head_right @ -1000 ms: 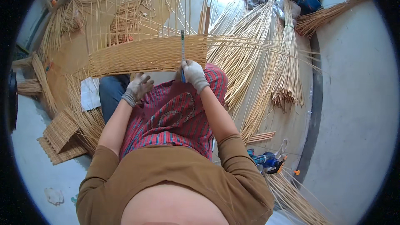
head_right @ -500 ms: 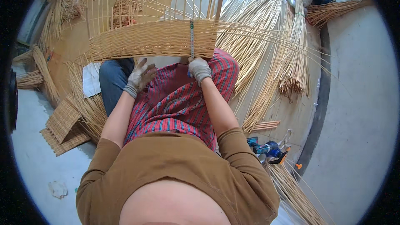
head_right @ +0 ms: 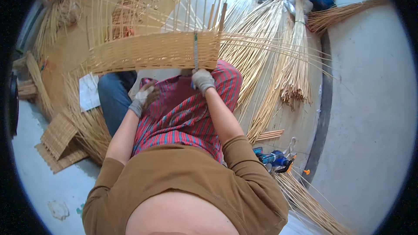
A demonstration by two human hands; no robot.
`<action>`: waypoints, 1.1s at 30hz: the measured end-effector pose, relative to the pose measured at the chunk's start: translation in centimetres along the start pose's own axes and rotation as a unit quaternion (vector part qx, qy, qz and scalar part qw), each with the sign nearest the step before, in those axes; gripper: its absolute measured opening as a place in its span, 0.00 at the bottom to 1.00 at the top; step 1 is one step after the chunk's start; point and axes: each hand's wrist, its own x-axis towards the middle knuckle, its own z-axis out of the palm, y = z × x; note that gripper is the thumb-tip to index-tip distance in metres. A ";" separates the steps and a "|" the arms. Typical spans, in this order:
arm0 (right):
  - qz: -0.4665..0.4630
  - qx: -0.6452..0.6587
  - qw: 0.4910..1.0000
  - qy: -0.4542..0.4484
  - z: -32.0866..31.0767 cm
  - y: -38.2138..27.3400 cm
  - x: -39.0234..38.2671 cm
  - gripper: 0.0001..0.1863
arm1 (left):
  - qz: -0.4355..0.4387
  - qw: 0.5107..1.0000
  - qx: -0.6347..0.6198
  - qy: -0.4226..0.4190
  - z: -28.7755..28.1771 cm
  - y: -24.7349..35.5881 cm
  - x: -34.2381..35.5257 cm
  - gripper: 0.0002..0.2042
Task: The person is weaving a wicker basket using long reeds or straw and measuring the progress with a tape measure.
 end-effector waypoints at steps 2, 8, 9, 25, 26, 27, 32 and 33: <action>-0.015 0.006 1.000 0.013 0.5 1.4 1.5 0.27 | -0.007 1.000 0.011 0.001 -0.5 -1.1 1.6 0.24; -0.051 0.135 0.989 0.024 -0.2 2.0 0.5 0.21 | -0.023 1.000 0.007 -0.014 -1.9 -3.9 4.1 0.19; -0.088 0.183 0.979 -0.017 -0.9 1.4 -0.5 0.23 | -0.031 0.999 0.027 0.011 -2.3 -4.4 3.8 0.19; -0.099 0.032 0.986 0.130 -13.7 2.8 1.6 0.21 | -0.095 0.979 0.182 0.021 1.2 -4.2 2.7 0.17; -0.079 0.083 0.989 0.096 -13.6 1.7 0.0 0.21 | -0.099 0.978 0.179 0.032 1.0 -4.4 2.5 0.17; -0.081 0.083 0.989 0.089 -13.3 1.0 -0.8 0.21 | -0.103 0.978 0.177 0.042 0.7 -4.6 2.3 0.17; -0.123 0.208 0.963 0.123 -14.5 -0.8 -2.1 0.22 | -0.094 0.974 0.202 0.026 0.0 -6.0 2.9 0.16; -0.116 0.187 0.967 0.125 -14.9 -1.1 -1.9 0.22 | -0.085 0.974 0.208 0.017 -0.6 -6.4 2.9 0.16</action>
